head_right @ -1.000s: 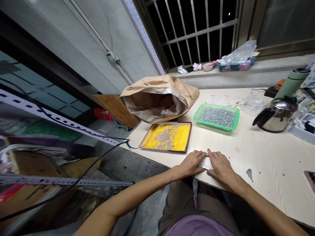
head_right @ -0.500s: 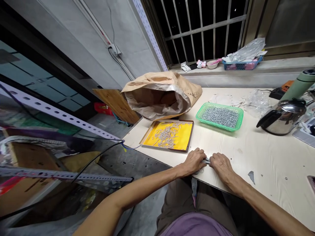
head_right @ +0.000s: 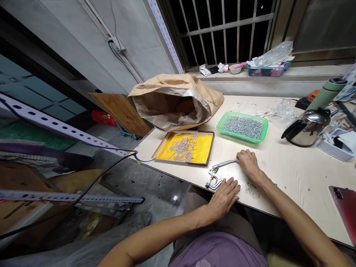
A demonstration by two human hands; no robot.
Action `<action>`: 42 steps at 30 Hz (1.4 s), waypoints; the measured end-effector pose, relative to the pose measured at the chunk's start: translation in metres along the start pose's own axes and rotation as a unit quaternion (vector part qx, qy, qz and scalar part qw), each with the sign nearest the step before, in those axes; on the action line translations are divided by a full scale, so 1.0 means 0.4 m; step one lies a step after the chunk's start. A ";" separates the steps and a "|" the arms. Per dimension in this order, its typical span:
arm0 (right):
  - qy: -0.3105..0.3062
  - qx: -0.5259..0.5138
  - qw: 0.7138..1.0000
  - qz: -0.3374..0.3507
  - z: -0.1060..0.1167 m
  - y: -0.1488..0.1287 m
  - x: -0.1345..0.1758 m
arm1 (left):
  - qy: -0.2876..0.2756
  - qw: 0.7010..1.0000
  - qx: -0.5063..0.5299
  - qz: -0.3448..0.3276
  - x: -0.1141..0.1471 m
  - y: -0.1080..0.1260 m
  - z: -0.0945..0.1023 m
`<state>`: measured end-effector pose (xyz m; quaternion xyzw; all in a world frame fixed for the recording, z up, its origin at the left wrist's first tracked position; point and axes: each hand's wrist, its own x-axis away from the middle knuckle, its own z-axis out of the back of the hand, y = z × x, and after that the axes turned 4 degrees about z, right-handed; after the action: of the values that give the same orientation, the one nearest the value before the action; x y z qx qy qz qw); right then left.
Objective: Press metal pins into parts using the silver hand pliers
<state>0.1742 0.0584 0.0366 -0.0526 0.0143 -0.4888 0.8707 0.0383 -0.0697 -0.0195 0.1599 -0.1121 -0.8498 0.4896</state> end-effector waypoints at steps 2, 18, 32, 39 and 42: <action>0.005 0.011 0.999 0.035 0.006 -0.045 -0.012 | -0.008 1.000 0.011 0.005 -0.008 0.003 0.007; 0.243 -0.198 0.930 0.190 0.057 -0.131 -0.118 | 0.134 0.963 -0.127 0.196 -0.025 -0.335 0.261; 0.103 -0.068 0.980 0.158 0.006 -0.106 0.034 | 0.038 0.968 0.025 0.246 -0.111 -0.443 0.271; -0.033 -0.074 0.993 0.082 -0.047 -0.113 0.151 | -0.118 0.814 0.388 0.415 -0.020 -0.270 0.210; -0.039 -0.079 0.993 0.075 -0.048 -0.116 0.151 | -0.128 0.788 0.391 0.458 -0.004 -0.239 0.178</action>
<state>0.1648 -0.0184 0.0239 -0.1396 0.0227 -0.4171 0.8978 -0.0642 -0.0187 0.0136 0.1573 -0.5564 -0.4218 0.6984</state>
